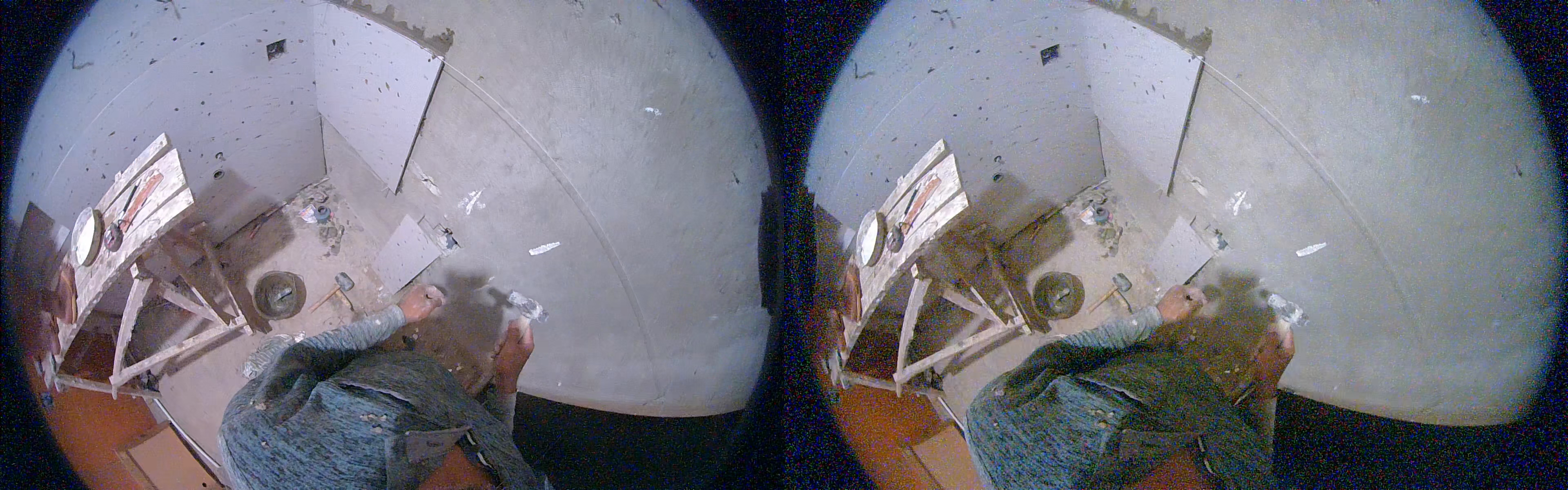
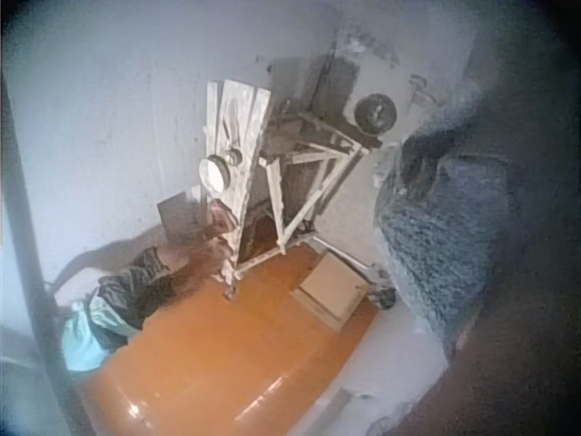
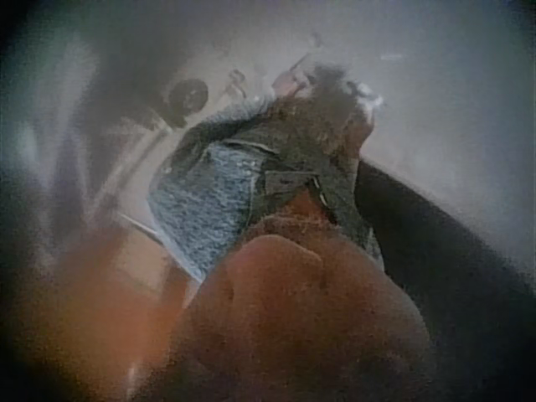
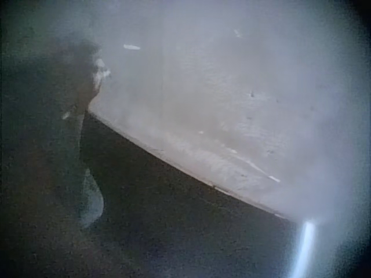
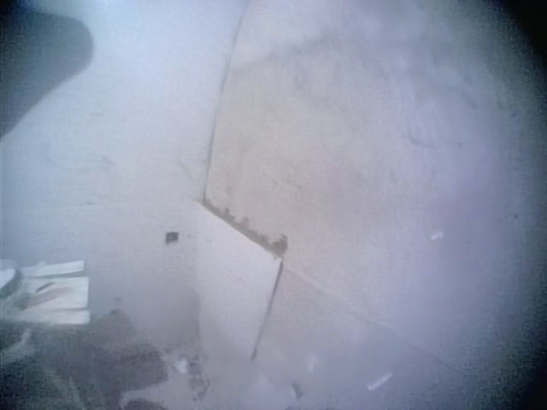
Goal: The person secures a white conduit pipe to a wall using a hammer and nails. They retrieve nails from a bucket, position the conduit against the wall, and hammer nails into the wall to fasten the pipe in place.
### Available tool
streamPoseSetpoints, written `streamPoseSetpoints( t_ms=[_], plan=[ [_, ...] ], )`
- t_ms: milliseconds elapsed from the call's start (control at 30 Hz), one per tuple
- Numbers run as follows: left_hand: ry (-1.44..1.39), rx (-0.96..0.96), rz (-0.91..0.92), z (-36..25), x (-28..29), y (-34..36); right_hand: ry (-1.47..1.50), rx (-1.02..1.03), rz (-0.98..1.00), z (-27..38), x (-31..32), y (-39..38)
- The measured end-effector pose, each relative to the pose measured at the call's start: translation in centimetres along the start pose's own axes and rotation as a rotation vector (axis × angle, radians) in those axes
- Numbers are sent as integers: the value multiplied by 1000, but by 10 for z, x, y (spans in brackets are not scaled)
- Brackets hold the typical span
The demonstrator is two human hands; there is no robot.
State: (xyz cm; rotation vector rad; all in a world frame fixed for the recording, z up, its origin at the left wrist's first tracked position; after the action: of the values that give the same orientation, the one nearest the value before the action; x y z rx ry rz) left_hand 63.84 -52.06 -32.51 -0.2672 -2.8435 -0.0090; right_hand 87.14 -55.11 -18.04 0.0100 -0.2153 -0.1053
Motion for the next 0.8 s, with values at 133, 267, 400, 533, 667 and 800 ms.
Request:
streamPoseSetpoints(
  t_ms=[133, 267, 400, 533, 667, 800],
  plan=[
    [87, -42, 80, -7, -14, -8, 75, -3, 63, 20, 1, -8],
    [44, -254, -72, -28, -14, -28, 69, -1, 60, 3, 19, -4],
    [-29, -167, -135, -57, 11, -24, 116, -48, 37, -8, 26, -2],
    [-35, 48, -120, -110, 46, -33, -27, -30, 42, 2, 39, -9],
    [-183, -308, -363, -208, 95, -56, 94, -69, 135, 37, 28, -23],
    [-211, -639, -410, -375, 137, -132, 109, -44, 189, 28, 38, -25]
  ],
)
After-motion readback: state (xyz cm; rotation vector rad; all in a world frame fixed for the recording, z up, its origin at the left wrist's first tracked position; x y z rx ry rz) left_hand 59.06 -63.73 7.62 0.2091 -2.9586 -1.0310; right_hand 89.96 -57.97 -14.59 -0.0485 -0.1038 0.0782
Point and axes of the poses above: each hand's wrist, its own y-axis towards the middle knuckle, its own x-axis out of the back of the hand, z = x × y, the point moved 4 cm from there along y, towards the middle knuckle, and after that the axes turned 5 degrees about z, right-handed, at the moved point
